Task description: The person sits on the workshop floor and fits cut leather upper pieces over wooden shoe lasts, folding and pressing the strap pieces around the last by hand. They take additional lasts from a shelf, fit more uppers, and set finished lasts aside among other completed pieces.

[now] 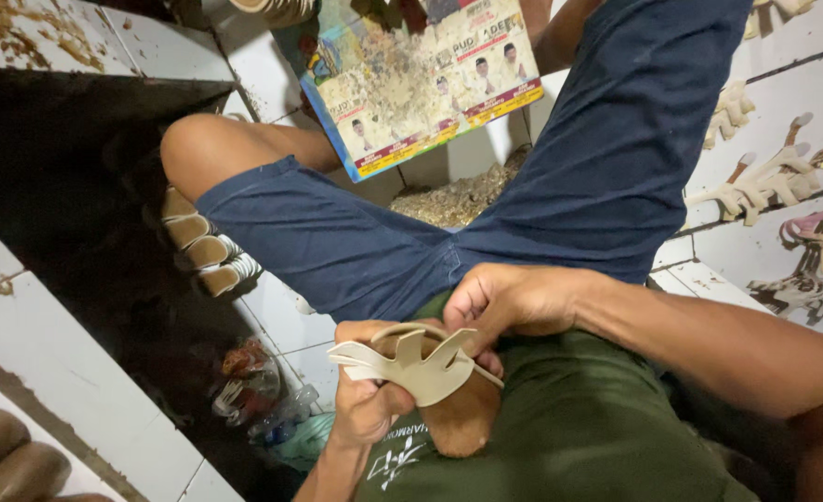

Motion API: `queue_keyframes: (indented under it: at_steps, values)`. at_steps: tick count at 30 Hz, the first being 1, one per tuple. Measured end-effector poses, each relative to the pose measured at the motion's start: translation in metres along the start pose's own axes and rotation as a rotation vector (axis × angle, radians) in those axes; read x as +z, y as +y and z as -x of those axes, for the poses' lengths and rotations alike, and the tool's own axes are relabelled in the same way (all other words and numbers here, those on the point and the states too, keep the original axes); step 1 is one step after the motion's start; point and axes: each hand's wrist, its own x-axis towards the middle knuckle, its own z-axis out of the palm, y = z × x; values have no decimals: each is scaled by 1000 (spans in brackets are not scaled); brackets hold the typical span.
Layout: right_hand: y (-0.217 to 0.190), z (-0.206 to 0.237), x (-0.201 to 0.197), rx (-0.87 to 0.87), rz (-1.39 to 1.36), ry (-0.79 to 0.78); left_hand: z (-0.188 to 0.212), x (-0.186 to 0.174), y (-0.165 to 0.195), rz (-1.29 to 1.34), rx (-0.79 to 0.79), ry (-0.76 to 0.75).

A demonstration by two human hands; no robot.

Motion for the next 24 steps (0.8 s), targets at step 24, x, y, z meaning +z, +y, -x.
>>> queue_keyframes:
  at_steps: [24]
  values:
    - [-5,32,91,-464,224,485,-22,23,76,-337,-99,-197]
